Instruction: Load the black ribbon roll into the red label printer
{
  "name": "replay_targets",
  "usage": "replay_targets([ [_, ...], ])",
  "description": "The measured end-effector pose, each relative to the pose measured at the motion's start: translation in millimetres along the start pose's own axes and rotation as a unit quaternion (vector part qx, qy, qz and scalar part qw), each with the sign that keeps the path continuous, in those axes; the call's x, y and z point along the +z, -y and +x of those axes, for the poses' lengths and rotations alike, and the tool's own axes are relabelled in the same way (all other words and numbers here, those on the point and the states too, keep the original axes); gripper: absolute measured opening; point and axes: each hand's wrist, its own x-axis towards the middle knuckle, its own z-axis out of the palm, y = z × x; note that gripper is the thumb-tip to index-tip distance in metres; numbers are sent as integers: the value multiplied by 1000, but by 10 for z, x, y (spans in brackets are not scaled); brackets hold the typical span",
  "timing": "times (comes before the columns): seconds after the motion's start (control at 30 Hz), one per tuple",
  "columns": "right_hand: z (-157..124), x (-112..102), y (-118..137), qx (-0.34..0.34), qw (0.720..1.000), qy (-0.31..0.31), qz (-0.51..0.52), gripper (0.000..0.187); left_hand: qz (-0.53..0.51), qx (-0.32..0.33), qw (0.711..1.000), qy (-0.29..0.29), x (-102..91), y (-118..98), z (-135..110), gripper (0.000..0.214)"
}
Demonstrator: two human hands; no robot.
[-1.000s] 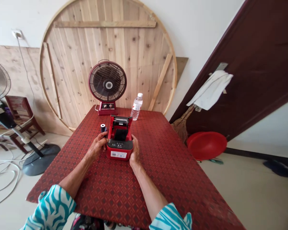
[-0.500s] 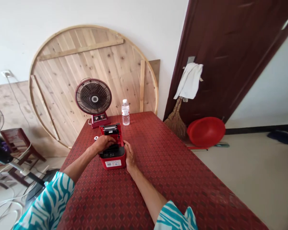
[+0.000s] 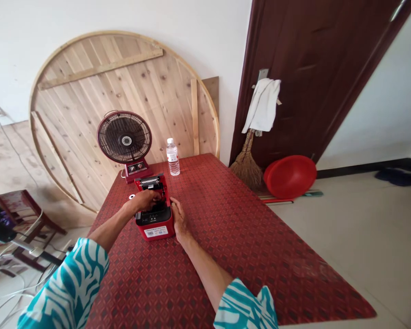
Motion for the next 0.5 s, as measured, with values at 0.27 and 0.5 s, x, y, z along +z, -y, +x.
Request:
replay_targets([
  [0.27,2,-31,-36,-3,1000,12,7,42,-110,-5,978,-179,-263,133,-665,41],
  [0.5,-24,-46,17,20,1000,5,12,45,-389,-141,859,-303,320,966,-1157,65],
])
